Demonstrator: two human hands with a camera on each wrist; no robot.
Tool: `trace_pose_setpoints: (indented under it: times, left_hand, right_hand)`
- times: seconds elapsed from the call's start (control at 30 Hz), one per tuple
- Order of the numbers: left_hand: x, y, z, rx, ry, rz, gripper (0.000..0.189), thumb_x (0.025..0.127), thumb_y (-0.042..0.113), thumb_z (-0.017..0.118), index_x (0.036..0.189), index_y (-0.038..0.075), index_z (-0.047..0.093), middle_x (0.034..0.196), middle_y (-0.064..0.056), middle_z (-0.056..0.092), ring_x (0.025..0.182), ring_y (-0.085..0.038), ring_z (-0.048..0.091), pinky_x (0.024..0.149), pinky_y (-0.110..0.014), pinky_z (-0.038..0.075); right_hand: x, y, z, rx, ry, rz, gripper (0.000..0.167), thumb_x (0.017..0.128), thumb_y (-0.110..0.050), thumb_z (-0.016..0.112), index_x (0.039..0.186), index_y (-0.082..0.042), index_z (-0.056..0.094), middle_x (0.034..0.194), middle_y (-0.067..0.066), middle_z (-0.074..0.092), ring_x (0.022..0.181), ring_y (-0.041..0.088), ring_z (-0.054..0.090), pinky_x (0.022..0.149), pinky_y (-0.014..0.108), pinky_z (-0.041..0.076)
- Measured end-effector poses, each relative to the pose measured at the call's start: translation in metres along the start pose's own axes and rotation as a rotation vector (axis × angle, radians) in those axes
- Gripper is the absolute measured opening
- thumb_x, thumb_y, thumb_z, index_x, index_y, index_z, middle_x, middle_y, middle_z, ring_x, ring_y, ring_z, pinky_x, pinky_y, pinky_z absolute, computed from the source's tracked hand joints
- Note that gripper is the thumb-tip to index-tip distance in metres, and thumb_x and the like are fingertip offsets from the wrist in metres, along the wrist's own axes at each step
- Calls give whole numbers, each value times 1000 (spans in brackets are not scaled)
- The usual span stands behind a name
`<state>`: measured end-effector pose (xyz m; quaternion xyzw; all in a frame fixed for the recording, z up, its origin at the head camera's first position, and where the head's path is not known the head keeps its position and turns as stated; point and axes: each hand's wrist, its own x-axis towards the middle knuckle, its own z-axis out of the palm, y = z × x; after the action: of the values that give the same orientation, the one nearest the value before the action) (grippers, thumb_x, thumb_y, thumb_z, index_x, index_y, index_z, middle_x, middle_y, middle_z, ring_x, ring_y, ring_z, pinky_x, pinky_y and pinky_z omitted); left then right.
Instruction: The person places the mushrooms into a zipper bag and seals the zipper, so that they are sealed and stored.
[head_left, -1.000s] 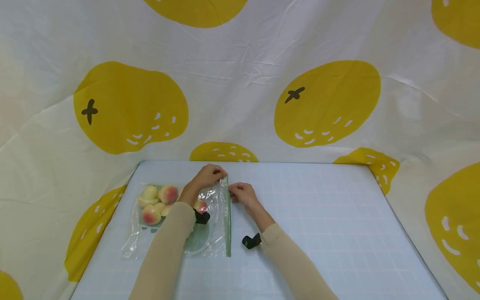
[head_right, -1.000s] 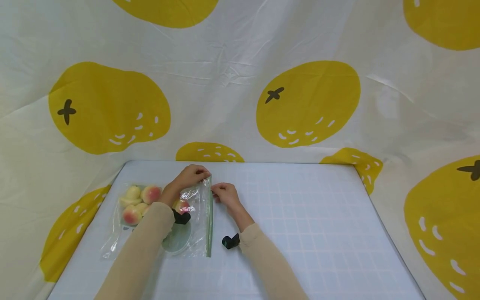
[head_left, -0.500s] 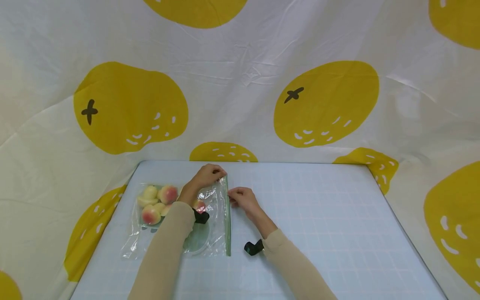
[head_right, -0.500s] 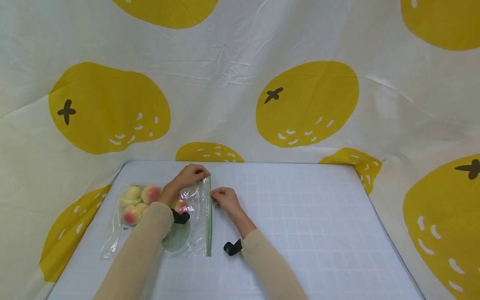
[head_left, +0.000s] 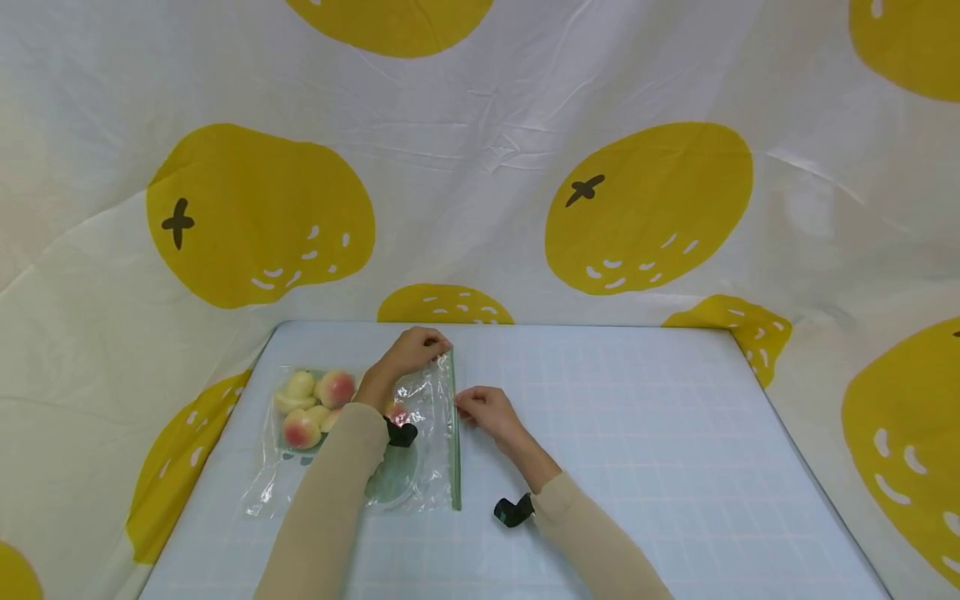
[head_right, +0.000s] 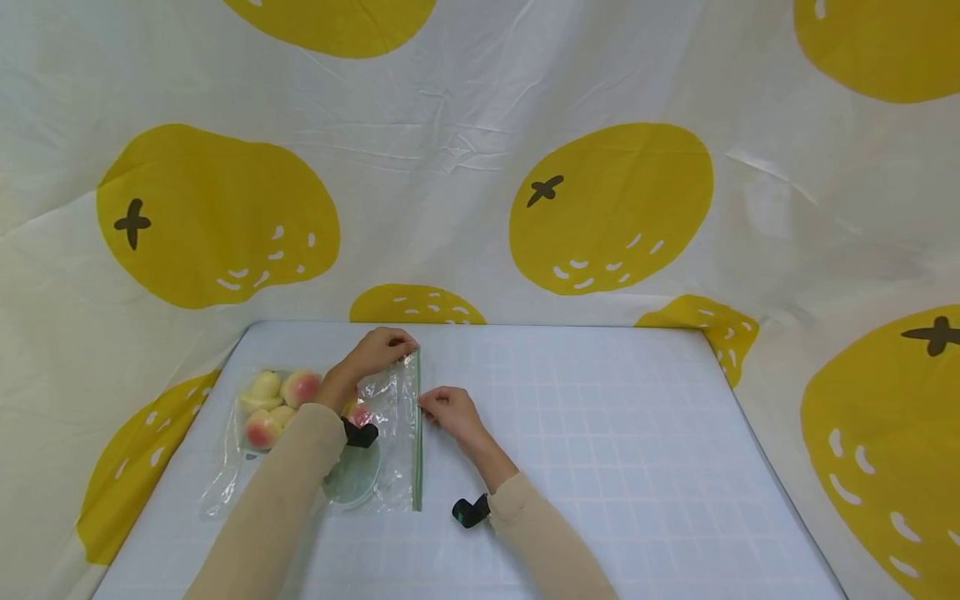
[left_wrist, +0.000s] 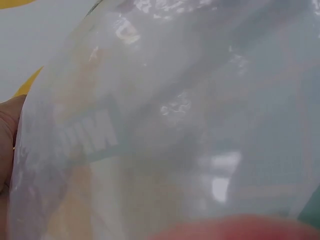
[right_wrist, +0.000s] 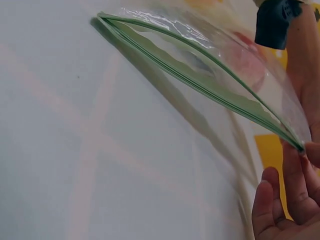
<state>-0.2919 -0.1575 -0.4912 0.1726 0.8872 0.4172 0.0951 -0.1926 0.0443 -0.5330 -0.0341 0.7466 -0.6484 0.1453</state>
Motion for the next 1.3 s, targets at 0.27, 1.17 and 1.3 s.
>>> trace_pose_setpoints:
  times: [0.27,1.17,1.3]
  left_hand:
    - [-2,3,-1,3,4,5,21,101,22,62,105,6,74,90,-3,69,80,-19,61,73,-33,52]
    - [-3,4,-3,3,24,25,20,101,19,61,105,4,73,90,-4,67,81,-21,59,76,-34,52]
    - [-2,3,-2,17,25,24,20,101,19,62,106,3,73,91,-4,68,81,-20,59,77,-33,52]
  right_hand:
    - [-11,1,-1,-31,-28,-12,21,98,-16,64,102,2,73,86,6,71,78,17,65,68,33,54]
    - [-52,13,-6,-188,-236,-52,15,96,-14,65,92,-3,73,81,6,71,73,17,62,62,27,51]
    - [-60,12,-6,-212,-245,-55,13,96,-14,65,91,-4,73,80,7,71,71,20,62,59,29,51]
